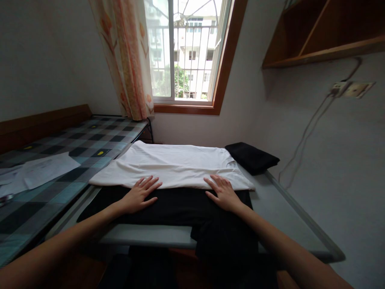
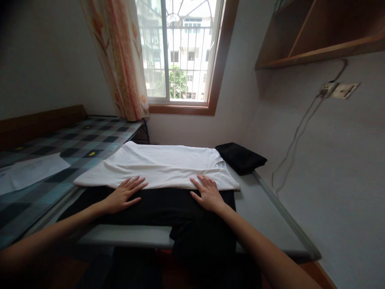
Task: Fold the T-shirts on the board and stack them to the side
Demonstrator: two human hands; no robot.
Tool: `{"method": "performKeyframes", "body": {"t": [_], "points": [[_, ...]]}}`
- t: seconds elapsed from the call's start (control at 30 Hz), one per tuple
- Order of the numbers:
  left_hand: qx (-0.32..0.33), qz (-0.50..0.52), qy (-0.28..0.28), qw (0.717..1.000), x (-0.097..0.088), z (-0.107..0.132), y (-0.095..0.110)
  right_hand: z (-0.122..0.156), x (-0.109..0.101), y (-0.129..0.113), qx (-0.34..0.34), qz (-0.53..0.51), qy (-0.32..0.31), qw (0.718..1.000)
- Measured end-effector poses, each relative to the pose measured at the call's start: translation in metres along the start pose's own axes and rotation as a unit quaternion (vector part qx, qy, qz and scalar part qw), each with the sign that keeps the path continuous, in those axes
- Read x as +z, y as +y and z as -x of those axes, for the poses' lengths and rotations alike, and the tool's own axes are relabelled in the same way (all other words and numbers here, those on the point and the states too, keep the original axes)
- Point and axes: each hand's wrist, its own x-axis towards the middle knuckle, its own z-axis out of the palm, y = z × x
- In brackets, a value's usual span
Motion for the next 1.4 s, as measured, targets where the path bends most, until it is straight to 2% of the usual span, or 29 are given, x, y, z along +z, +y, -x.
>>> {"method": "performKeyframes", "body": {"t": [0.07,0.13,0.23,0.33,0.4,0.47,0.5,0.57,0.7,0.87,1.1,1.3,1.4], "points": [[-0.016,0.022,0.004,1.0,-0.002,0.0,-0.001,0.003,-0.003,-0.002,-0.002,-0.013,0.005,1.0],[-0.066,0.039,0.031,0.997,-0.009,-0.003,-0.01,0.0,-0.006,-0.001,0.001,-0.034,0.013,0.999],[-0.209,0.007,0.105,0.972,-0.032,-0.005,-0.04,-0.011,-0.016,0.013,0.037,-0.072,0.03,0.996],[-0.387,-0.073,0.134,0.909,-0.061,0.006,-0.084,-0.027,-0.029,0.046,0.136,-0.078,0.066,0.985],[-0.469,-0.077,0.079,0.876,-0.076,0.017,-0.114,-0.034,-0.035,0.073,0.237,-0.07,0.082,0.966],[-0.523,-0.014,-0.015,0.852,-0.082,0.028,-0.14,-0.038,-0.035,0.096,0.315,-0.077,0.081,0.942],[-0.539,0.008,-0.043,0.841,-0.082,0.032,-0.151,-0.038,-0.033,0.104,0.343,-0.082,0.081,0.932],[-0.544,0.03,-0.08,0.835,-0.079,0.038,-0.167,-0.036,-0.026,0.112,0.374,-0.092,0.075,0.92],[-0.523,0.018,-0.086,0.848,-0.072,0.043,-0.179,-0.03,-0.015,0.107,0.38,-0.086,0.052,0.92],[-0.511,0.011,-0.052,0.858,-0.078,0.042,-0.172,-0.028,-0.016,0.1,0.366,-0.075,0.041,0.927],[-0.523,0.06,-0.059,0.848,-0.094,0.027,-0.153,-0.026,-0.012,0.102,0.364,-0.066,0.036,0.928],[-0.495,0.207,0.064,0.842,-0.099,0.021,-0.149,-0.025,-0.01,0.102,0.36,-0.059,0.033,0.931],[-0.458,0.276,0.099,0.839,-0.097,0.017,-0.151,-0.024,-0.011,0.102,0.36,-0.058,0.031,0.931]]}}
